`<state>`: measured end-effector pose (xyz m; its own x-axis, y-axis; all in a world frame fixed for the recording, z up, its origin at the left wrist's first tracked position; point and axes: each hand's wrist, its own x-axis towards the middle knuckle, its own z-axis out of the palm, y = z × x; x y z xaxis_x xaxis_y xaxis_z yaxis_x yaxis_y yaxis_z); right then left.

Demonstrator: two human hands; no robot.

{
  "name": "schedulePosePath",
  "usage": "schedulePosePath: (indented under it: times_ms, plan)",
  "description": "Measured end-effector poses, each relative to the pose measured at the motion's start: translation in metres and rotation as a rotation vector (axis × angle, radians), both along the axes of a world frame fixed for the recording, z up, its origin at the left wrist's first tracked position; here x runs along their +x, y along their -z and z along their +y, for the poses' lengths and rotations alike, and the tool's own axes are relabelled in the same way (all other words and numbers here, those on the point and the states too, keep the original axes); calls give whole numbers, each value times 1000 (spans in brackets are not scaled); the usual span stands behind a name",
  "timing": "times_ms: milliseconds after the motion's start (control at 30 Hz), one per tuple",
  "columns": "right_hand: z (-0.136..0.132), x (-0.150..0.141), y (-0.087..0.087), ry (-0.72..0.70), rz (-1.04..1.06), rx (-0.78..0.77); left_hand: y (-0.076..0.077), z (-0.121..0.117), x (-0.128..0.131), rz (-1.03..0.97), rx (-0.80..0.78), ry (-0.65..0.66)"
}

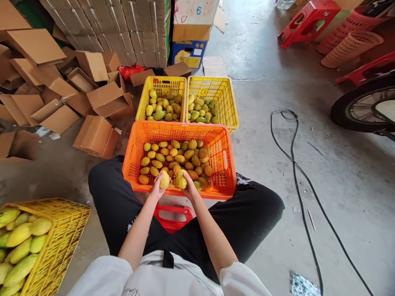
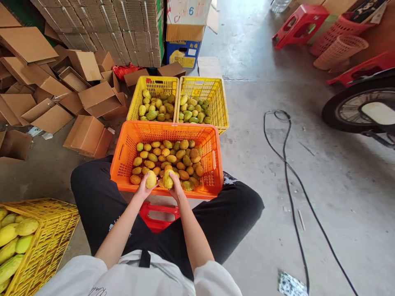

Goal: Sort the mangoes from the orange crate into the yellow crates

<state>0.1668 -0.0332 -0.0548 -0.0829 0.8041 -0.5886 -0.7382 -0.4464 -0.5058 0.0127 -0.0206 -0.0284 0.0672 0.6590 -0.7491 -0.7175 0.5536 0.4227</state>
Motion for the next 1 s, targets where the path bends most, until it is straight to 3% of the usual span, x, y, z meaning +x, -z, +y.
schedulePosePath:
  times_ms: [333,767,1000]
  plan:
    - [3,2,-11,-16,95,-53,-5,2,1,-18,22,38]
    - [5,6,-10,61,71,-125,-8,1,-4,-92,1,15]
    - [7,0,0,74,19,-95,1,-2,0,18,77,26]
